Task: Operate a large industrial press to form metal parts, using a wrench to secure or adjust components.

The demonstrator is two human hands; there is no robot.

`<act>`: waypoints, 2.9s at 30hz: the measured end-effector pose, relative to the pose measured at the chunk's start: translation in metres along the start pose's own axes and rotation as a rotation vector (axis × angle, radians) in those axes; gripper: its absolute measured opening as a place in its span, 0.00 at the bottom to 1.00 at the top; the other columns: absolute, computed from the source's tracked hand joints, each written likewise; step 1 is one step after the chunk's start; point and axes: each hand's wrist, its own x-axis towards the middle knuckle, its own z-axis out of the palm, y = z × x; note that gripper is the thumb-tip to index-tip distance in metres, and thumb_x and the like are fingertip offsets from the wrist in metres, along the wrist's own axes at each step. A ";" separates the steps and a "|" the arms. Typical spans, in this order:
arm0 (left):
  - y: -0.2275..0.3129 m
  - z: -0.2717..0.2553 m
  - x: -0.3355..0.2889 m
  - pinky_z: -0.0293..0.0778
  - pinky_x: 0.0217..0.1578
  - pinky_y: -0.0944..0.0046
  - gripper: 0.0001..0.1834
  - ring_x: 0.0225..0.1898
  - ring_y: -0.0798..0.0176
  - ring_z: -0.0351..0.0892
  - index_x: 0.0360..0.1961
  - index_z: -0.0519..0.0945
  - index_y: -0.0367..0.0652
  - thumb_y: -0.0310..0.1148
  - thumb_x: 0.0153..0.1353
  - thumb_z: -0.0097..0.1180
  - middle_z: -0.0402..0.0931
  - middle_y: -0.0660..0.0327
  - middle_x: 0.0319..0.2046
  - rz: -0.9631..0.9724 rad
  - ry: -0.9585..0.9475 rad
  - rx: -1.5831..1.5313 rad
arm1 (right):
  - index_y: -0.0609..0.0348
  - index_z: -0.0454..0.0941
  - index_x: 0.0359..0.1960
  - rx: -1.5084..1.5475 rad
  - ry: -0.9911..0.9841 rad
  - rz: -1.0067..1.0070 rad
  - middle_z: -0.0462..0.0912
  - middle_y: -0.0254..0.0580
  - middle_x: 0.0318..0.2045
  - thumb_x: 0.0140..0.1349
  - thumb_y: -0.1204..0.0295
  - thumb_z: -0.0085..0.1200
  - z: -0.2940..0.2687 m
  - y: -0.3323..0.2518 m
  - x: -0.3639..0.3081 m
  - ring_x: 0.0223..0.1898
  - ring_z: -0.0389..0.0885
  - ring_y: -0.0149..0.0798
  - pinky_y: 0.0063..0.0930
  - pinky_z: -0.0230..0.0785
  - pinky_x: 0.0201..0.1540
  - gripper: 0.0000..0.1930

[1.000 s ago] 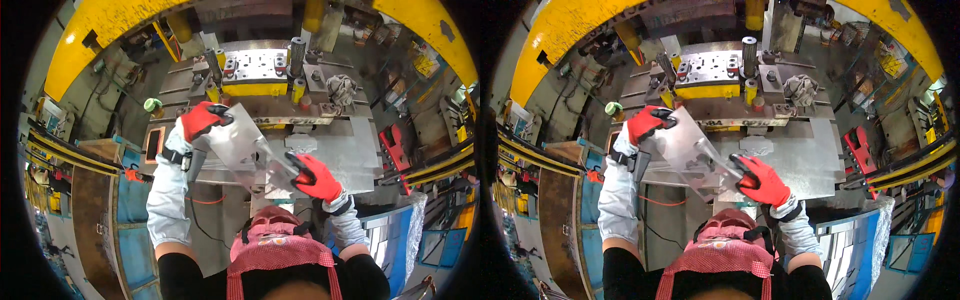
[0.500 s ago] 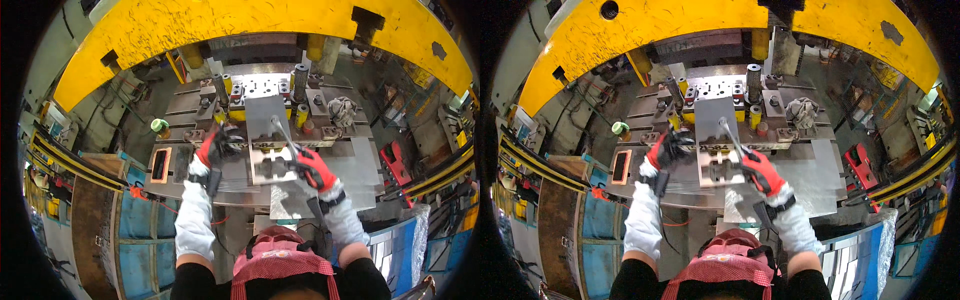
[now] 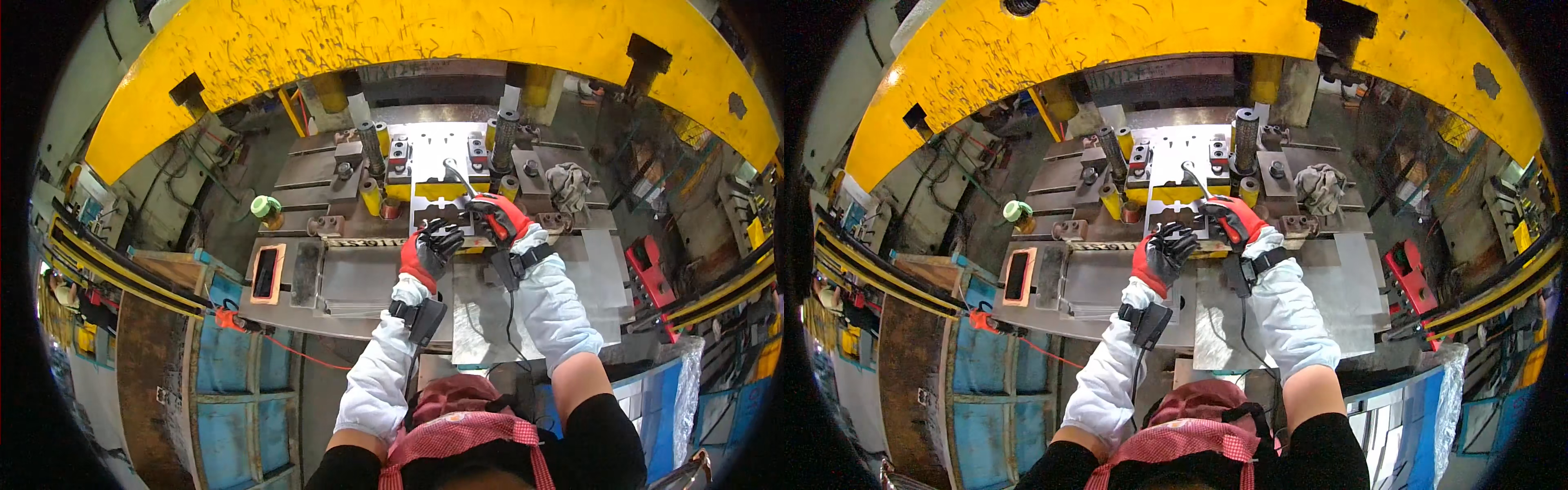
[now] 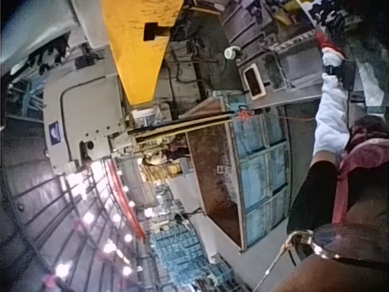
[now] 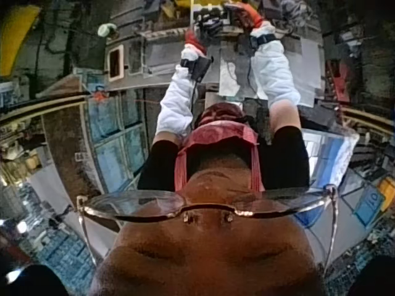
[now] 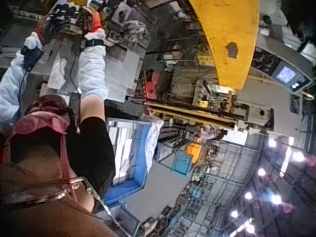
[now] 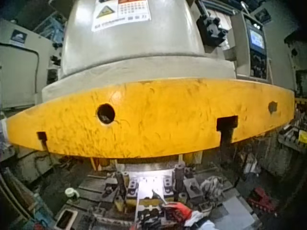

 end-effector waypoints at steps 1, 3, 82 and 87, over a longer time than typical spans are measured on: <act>-0.003 0.008 0.001 0.72 0.48 0.48 0.23 0.46 0.44 0.73 0.51 0.66 0.33 0.40 0.66 0.27 0.72 0.45 0.45 0.103 -0.072 0.339 | 0.58 0.76 0.38 -0.129 0.013 -0.166 0.73 0.28 0.23 0.60 0.66 0.48 -0.005 0.002 0.000 0.23 0.67 0.21 0.16 0.60 0.26 0.10; -0.005 0.005 0.004 0.71 0.49 0.48 0.23 0.47 0.45 0.73 0.50 0.66 0.34 0.41 0.66 0.27 0.71 0.45 0.46 0.271 -0.178 0.913 | 0.60 0.76 0.35 -0.292 0.024 -0.327 0.74 0.28 0.24 0.61 0.67 0.49 -0.002 0.003 0.000 0.25 0.68 0.20 0.15 0.61 0.29 0.10; -0.002 0.017 0.011 0.64 0.53 0.41 0.25 0.49 0.36 0.69 0.44 0.66 0.31 0.45 0.65 0.31 0.68 0.38 0.48 -0.007 0.279 0.023 | 0.57 0.72 0.32 0.578 1.249 0.376 0.70 0.46 0.14 0.55 0.47 0.46 -0.005 0.140 -0.281 0.09 0.65 0.42 0.33 0.54 0.11 0.23; -0.007 0.017 0.010 0.68 0.50 0.43 0.20 0.46 0.40 0.72 0.42 0.69 0.31 0.40 0.64 0.37 0.71 0.40 0.43 -0.027 0.199 -0.057 | 0.61 0.73 0.33 0.590 1.249 0.453 0.72 0.45 0.17 0.54 0.43 0.46 -0.008 0.141 -0.287 0.12 0.68 0.42 0.36 0.58 0.14 0.28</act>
